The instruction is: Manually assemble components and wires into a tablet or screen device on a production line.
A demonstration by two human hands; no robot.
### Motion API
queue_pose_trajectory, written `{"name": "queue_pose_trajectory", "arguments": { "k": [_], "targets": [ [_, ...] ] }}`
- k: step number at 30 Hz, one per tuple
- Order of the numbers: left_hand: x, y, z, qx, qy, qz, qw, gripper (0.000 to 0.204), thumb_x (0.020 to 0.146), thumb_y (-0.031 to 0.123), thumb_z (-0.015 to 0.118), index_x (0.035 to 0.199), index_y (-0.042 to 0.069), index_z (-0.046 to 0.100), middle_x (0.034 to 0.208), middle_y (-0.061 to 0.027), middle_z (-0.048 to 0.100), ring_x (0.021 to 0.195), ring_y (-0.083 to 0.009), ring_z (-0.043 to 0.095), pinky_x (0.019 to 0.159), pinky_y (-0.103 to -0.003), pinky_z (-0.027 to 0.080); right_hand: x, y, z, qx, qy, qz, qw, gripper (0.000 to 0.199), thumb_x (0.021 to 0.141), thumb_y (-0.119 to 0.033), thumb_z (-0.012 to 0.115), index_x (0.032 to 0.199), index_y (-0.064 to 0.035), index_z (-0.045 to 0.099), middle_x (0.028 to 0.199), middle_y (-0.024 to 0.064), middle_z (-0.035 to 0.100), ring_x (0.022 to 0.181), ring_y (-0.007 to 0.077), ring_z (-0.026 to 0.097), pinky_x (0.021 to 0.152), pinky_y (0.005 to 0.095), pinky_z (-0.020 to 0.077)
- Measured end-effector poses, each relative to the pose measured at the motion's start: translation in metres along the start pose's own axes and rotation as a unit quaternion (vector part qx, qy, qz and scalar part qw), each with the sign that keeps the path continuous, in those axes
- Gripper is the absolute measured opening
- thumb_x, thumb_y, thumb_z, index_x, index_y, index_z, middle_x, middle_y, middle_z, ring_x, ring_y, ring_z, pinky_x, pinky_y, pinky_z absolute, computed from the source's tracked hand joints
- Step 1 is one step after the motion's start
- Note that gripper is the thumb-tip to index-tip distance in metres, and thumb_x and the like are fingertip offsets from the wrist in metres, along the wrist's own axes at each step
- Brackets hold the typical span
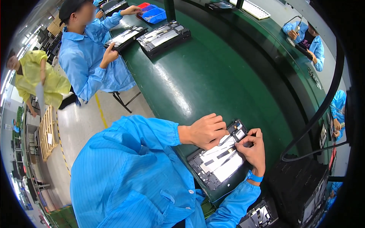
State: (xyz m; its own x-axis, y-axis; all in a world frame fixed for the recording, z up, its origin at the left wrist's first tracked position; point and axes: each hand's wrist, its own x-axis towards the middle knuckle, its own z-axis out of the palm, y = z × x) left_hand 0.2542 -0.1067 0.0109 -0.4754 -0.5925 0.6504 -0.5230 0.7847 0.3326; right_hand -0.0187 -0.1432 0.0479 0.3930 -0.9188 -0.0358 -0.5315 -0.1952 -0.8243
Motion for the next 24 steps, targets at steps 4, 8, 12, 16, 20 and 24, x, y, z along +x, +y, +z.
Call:
{"name": "queue_pose_trajectory", "arguments": {
  "k": [4,8,12,16,20,24],
  "targets": [
    [0.003,0.004,0.001,-0.002,-0.012,-0.022,1.000,0.036,0.077,0.008,0.071,0.111,0.002,0.075,0.095,-0.0074,0.063,0.085,-0.0266,0.056,0.073,-0.040,0.043,-0.001,-0.003,-0.001,-0.019,-0.003,0.002,1.000,0.020,0.063,-0.014,0.094,0.075,-0.0057,0.081,0.105,0.0054,0.050,0.105,0.0237,0.053,0.077,0.0354,0.0476],
    [0.005,0.006,0.000,-0.002,-0.029,-0.027,0.999,0.036,0.079,0.009,0.072,0.114,0.001,0.072,0.096,-0.0092,0.060,0.086,-0.0281,0.056,0.074,-0.041,0.042,-0.004,-0.013,-0.004,0.001,-0.010,0.017,1.000,0.017,0.067,-0.014,0.093,0.077,-0.0053,0.081,0.112,0.0079,0.054,0.108,0.0255,0.054,0.078,0.0363,0.0490],
    [0.005,0.003,0.001,-0.019,-0.039,-0.030,0.999,0.038,0.078,0.008,0.072,0.115,0.001,0.070,0.097,-0.0106,0.058,0.089,-0.0293,0.056,0.074,-0.042,0.042,-0.016,-0.018,0.000,-0.032,0.022,-0.029,0.999,0.014,0.071,-0.011,0.089,0.076,-0.0040,0.078,0.123,0.0125,0.058,0.115,0.0309,0.055,0.090,0.0395,0.0492],
    [0.007,-0.002,0.004,-0.039,-0.047,-0.045,0.997,0.037,0.077,0.007,0.072,0.114,0.001,0.070,0.097,-0.0109,0.057,0.088,-0.0299,0.055,0.074,-0.042,0.042,-0.036,-0.031,0.013,-0.073,0.083,-0.014,0.994,0.015,0.072,-0.009,0.087,0.076,-0.0030,0.074,0.126,0.0149,0.058,0.123,0.0375,0.055,0.103,0.0447,0.0469],
    [0.012,-0.002,0.002,-0.044,-0.041,-0.026,0.998,0.032,0.077,0.006,0.071,0.108,0.002,0.068,0.094,-0.0104,0.056,0.086,-0.0294,0.054,0.074,-0.043,0.042,-0.053,-0.030,0.024,-0.138,0.150,-0.023,0.979,0.016,0.073,-0.009,0.086,0.078,-0.0018,0.072,0.132,0.0173,0.059,0.138,0.0453,0.051,0.117,0.0536,0.0403],
    [0.012,-0.010,0.007,-0.046,-0.040,-0.017,0.998,0.028,0.076,0.005,0.072,0.104,0.004,0.071,0.093,-0.0081,0.058,0.085,-0.0281,0.053,0.073,-0.042,0.040,-0.061,-0.032,0.026,-0.167,0.194,-0.018,0.966,0.017,0.073,-0.009,0.086,0.077,-0.0025,0.070,0.136,0.0164,0.060,0.139,0.0431,0.050,0.119,0.0532,0.0381]
  ]
}}
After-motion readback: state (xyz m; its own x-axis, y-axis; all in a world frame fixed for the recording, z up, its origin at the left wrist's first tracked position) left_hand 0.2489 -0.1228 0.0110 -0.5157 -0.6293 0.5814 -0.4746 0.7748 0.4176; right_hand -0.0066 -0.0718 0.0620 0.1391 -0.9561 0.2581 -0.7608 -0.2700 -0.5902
